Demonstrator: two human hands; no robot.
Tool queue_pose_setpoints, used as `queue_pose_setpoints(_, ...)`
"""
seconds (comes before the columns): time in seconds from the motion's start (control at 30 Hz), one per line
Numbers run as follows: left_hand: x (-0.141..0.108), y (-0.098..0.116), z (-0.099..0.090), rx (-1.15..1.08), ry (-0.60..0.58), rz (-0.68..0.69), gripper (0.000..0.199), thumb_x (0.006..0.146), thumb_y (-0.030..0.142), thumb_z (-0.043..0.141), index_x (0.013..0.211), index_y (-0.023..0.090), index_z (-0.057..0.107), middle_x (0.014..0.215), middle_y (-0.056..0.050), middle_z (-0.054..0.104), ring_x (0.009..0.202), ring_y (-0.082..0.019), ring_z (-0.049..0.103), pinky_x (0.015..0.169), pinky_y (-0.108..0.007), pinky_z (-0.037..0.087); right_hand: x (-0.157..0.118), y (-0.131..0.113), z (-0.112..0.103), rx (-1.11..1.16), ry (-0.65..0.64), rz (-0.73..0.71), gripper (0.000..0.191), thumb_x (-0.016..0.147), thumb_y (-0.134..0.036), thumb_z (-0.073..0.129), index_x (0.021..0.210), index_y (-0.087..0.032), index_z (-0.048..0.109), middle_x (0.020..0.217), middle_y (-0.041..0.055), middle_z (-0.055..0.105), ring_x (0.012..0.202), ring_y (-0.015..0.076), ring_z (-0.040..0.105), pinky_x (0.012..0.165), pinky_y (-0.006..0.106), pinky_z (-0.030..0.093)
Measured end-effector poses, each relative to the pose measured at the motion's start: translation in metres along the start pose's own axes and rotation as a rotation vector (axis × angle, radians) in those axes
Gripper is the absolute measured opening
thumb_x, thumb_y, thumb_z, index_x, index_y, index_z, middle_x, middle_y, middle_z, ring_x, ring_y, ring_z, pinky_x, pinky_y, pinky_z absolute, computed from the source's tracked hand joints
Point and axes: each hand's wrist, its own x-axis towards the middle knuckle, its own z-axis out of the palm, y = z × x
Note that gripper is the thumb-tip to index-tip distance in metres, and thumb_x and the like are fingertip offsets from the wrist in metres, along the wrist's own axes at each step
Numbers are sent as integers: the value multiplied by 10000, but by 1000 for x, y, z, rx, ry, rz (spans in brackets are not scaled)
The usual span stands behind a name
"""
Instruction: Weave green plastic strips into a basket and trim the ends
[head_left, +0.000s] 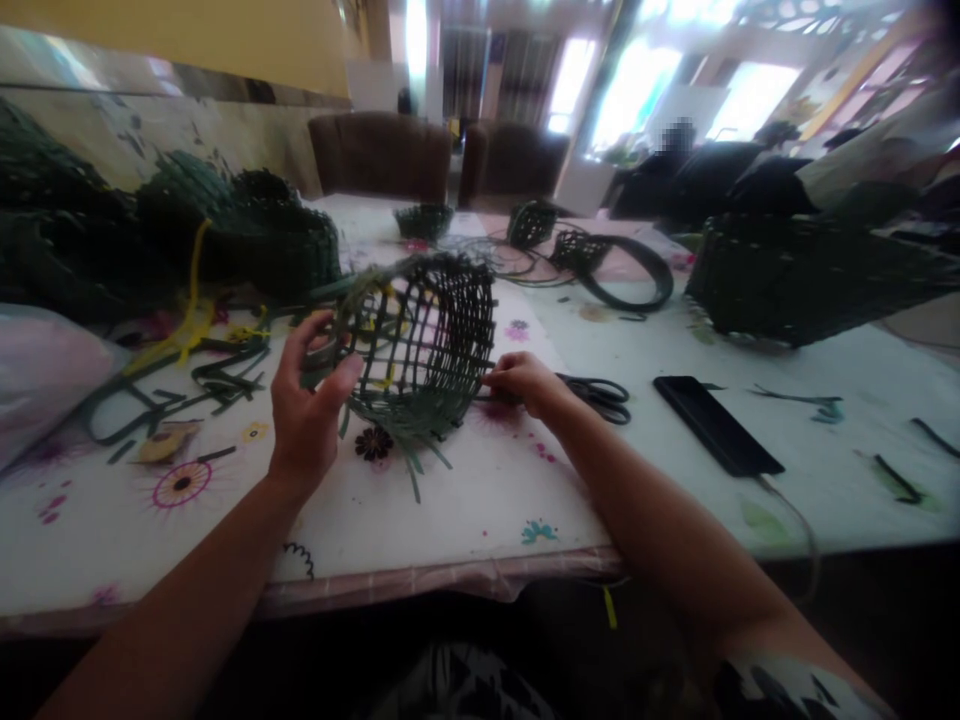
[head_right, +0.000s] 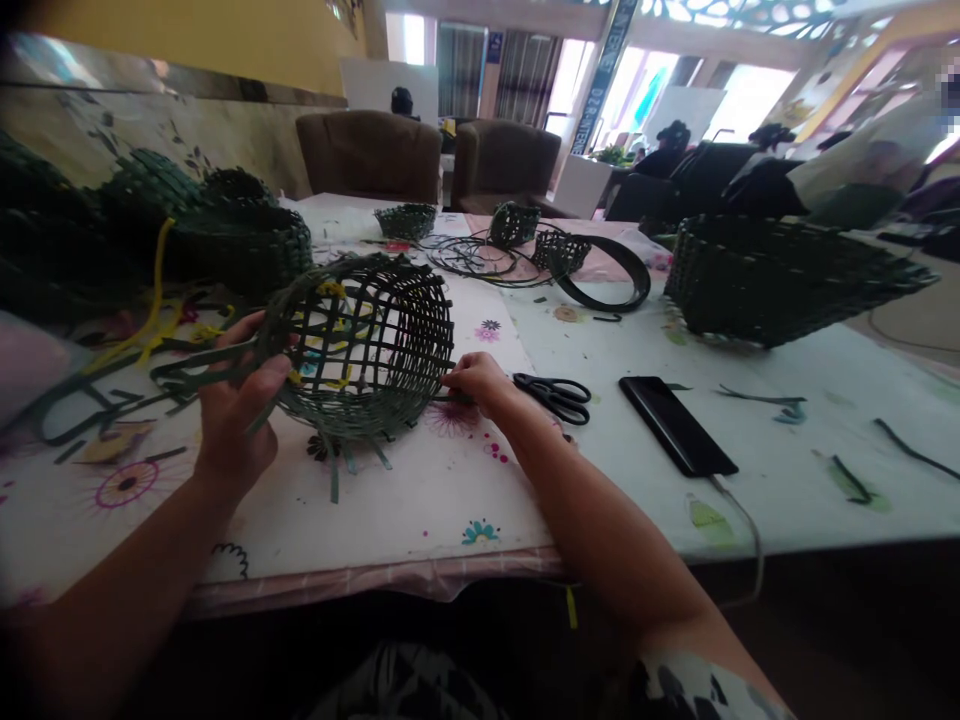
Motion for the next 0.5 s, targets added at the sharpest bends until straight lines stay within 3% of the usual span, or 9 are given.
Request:
queue_pose_setpoints(0.3,1,0,2,67,-91,-27,499,799,420,682,1267,286,573,1227,-49,584,1110,-219,558,993,-363,441,3,0,4,22,18,-13,315,698,-100,733,545,-200,477,417,-25,522,350,66,413,346,213,304)
queue_pose_setpoints(0.5,10,-10,6,-65,-87,-48,507,794,489,680,1231,267,551,1172,-56,601,1094,-208,578,928,-322,484,-5,-6,4,79,-20,-58,293,705,-101,704,543,-188,475,379,-37,505,324,61,392,327,200,269)
